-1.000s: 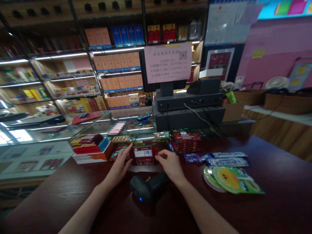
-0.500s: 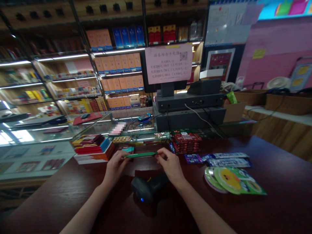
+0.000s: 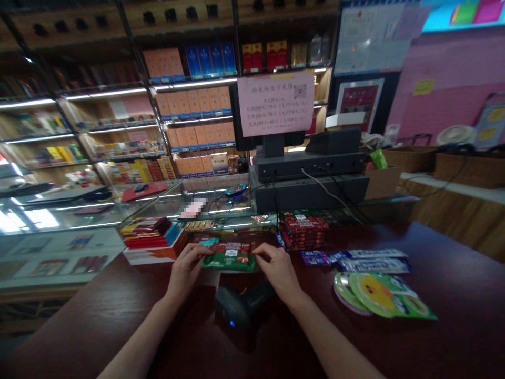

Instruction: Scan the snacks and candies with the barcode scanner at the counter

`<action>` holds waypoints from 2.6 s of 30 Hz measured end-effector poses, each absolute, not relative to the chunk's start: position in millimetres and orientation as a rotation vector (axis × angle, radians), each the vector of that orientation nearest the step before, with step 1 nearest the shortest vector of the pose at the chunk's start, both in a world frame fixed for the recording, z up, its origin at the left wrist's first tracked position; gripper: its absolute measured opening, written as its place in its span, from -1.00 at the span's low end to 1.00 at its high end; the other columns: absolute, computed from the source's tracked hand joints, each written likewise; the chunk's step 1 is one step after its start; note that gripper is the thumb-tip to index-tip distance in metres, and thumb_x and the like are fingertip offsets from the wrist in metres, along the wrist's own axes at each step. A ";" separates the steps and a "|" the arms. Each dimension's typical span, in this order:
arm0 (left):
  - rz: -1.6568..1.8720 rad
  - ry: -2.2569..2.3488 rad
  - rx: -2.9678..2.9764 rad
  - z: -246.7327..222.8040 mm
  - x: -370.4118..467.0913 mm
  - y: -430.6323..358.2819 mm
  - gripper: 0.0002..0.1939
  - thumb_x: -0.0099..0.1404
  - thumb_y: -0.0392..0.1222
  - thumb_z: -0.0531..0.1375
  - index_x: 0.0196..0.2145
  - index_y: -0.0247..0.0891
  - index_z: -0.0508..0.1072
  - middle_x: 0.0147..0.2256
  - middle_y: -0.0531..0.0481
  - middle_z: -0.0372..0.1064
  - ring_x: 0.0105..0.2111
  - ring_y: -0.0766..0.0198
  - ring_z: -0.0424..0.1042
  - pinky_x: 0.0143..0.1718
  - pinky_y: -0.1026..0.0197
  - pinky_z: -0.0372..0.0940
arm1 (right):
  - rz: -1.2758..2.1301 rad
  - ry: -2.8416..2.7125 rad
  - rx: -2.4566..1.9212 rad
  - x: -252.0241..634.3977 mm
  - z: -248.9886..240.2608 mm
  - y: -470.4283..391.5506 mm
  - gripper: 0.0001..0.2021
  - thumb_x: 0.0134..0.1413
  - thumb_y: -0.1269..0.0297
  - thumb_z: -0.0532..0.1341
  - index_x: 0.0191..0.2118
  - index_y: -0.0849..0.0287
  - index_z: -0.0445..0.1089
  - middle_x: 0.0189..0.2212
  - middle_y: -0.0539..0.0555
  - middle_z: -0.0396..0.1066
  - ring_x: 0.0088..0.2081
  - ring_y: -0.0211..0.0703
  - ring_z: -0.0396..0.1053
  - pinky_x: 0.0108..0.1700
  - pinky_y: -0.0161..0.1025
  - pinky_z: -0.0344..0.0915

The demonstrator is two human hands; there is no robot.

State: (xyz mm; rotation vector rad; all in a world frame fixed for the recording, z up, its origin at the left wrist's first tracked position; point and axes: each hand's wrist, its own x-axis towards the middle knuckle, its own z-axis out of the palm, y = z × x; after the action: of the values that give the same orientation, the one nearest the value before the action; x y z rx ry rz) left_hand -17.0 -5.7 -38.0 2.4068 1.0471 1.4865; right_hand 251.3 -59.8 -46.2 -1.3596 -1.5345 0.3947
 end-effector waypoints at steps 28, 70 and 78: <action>1.398 1.160 2.011 -47.5 -7.7 -2.1 -0.83 0.25 -0.15 0.18 -0.28 -0.17 0.57 -0.34 0.04 0.57 -0.32 0.25 0.54 -0.23 0.24 0.40 | 0.677 -1.391 -1.364 245.3 -34.4 -59.9 -0.73 0.14 0.06 0.15 -0.31 0.11 0.51 -0.38 0.05 0.58 -0.28 -0.05 0.52 -0.24 -0.22 0.38; 1.034 1.629 2.678 -39.2 -52.5 8.6 -0.03 0.13 -0.21 0.31 0.38 -0.13 -0.09 0.26 -0.18 0.14 0.24 -0.04 0.13 0.24 -0.12 0.11 | 0.471 -1.998 -1.580 179.9 5.4 -7.7 -0.22 -0.11 0.41 0.34 0.31 0.18 0.21 0.36 0.34 0.05 0.39 0.10 -0.02 0.33 -0.03 0.00; 0.712 2.070 2.624 -36.9 -45.7 -2.9 -0.14 0.16 -0.17 0.31 0.34 -0.29 0.06 0.28 -0.22 0.15 0.24 -0.07 0.13 0.20 -0.11 0.11 | 0.691 -2.034 -1.556 163.8 -12.2 23.5 -0.13 -0.21 0.39 0.40 0.32 0.19 0.20 0.39 0.35 -0.04 0.38 0.16 -0.01 0.35 -0.03 -0.03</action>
State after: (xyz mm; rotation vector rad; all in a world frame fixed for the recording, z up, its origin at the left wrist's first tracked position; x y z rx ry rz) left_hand -45.7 -2.9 -36.9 2.6239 2.0696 0.7124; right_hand 163.8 23.5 -12.2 -1.5559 -2.0345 0.6910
